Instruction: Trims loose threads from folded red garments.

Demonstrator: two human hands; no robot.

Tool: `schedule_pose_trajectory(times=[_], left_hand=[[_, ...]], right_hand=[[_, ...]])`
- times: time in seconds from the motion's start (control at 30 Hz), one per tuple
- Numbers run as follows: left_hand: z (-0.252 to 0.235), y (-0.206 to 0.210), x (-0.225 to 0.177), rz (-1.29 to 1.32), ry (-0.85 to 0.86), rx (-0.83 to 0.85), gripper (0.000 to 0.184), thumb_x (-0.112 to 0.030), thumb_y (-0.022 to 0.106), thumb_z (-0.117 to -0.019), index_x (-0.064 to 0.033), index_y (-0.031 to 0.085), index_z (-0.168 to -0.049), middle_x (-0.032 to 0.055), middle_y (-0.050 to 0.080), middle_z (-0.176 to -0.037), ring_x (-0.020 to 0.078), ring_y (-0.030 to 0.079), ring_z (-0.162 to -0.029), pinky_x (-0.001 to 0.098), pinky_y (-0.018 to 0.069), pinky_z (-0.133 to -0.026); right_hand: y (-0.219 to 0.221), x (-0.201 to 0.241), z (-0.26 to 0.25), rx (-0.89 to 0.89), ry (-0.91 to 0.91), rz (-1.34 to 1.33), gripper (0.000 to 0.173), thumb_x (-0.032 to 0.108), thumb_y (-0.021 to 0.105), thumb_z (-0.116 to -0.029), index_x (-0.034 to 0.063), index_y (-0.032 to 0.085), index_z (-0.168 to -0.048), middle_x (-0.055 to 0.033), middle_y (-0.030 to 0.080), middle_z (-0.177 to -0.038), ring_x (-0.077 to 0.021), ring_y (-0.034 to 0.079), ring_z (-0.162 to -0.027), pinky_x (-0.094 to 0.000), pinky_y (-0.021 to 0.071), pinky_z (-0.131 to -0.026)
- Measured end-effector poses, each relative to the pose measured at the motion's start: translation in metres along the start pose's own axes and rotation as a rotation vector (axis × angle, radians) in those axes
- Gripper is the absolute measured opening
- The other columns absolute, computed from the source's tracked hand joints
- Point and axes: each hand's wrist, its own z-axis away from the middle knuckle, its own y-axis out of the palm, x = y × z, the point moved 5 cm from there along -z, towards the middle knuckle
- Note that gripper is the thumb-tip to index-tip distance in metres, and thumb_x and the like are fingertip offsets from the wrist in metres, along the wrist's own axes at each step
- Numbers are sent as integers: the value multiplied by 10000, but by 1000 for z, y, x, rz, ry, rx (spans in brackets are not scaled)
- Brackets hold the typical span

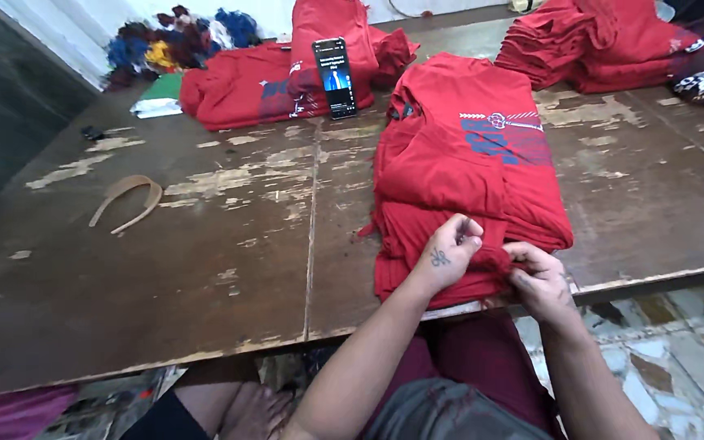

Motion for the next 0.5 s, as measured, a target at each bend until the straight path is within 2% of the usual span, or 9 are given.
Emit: schedule_pose_trajectory(times=[0.03, 0.07, 0.1, 0.17, 0.2, 0.27, 0.4, 0.5], left_hand=[[-1, -2, 3, 95, -64, -31, 185, -64, 525, -1030, -3, 640, -1160, 30, 620, -845, 47, 539, -700, 232, 463, -672], [-1, -5, 3, 152, -102, -61, 173, -58, 538, -1022, -16, 645, -1151, -1, 590, -776, 20, 486, -603, 194, 412, -557], [0, -6, 3, 191, -122, -76, 162, -51, 544, -1015, -17, 655, -1128, -15, 567, -728, 10, 453, -551, 180, 374, -500], [2, -5, 3, 205, -107, -85, 156, -43, 556, -1002, -11, 680, -1092, -20, 576, -709, 7, 462, -560, 180, 371, -516], [2, -5, 3, 188, -86, -82, 156, -40, 564, -998, -6, 688, -1085, -15, 594, -722, 11, 485, -591, 187, 392, -553], [2, -4, 1, 136, -40, -68, 155, -40, 580, -989, 3, 694, -1086, -8, 612, -747, 18, 520, -637, 202, 443, -621], [5, -3, -1, 10, 31, -31, 199, -75, 580, -985, 9, 693, -1126, 12, 638, -790, 36, 540, -674, 237, 474, -675], [7, -2, -3, -38, 55, -11, 202, -95, 597, -982, 9, 693, -1126, 31, 648, -808, 56, 555, -689, 253, 483, -688]], right_hand=[[0, -4, 0, 17, 39, -97, 409, 9, 532, -856, 92, 585, -1253, 91, 677, -991, 11, 639, -882, -181, 547, -784], [1, -4, -2, 43, 59, -130, 460, 9, 529, -842, 102, 528, -1293, 96, 660, -1008, 10, 633, -897, -184, 546, -790], [2, -2, -2, 63, 58, -93, 459, 36, 543, -854, 85, 514, -1309, 75, 651, -1042, -3, 631, -939, -193, 543, -826], [5, 5, 0, 57, 10, 196, 377, 169, 591, -943, 11, 570, -1284, -31, 663, -1116, -56, 640, -1027, -221, 539, -902], [7, 8, 2, 34, -35, 398, 371, 234, 606, -966, -13, 624, -1242, -111, 689, -1134, -130, 666, -1050, -278, 547, -929], [6, 13, 3, 1, -125, 692, 292, 205, 600, -959, -20, 697, -1116, -182, 731, -1040, -250, 730, -949, -376, 595, -854], [-20, 32, 17, 64, -104, 793, 264, 167, 568, -978, 16, 755, -1087, -123, 768, -994, -201, 753, -883, -353, 608, -824], [-40, 34, 30, 94, -89, 824, 258, 185, 531, -976, 29, 736, -982, -91, 733, -875, -145, 711, -769, -305, 596, -737]])
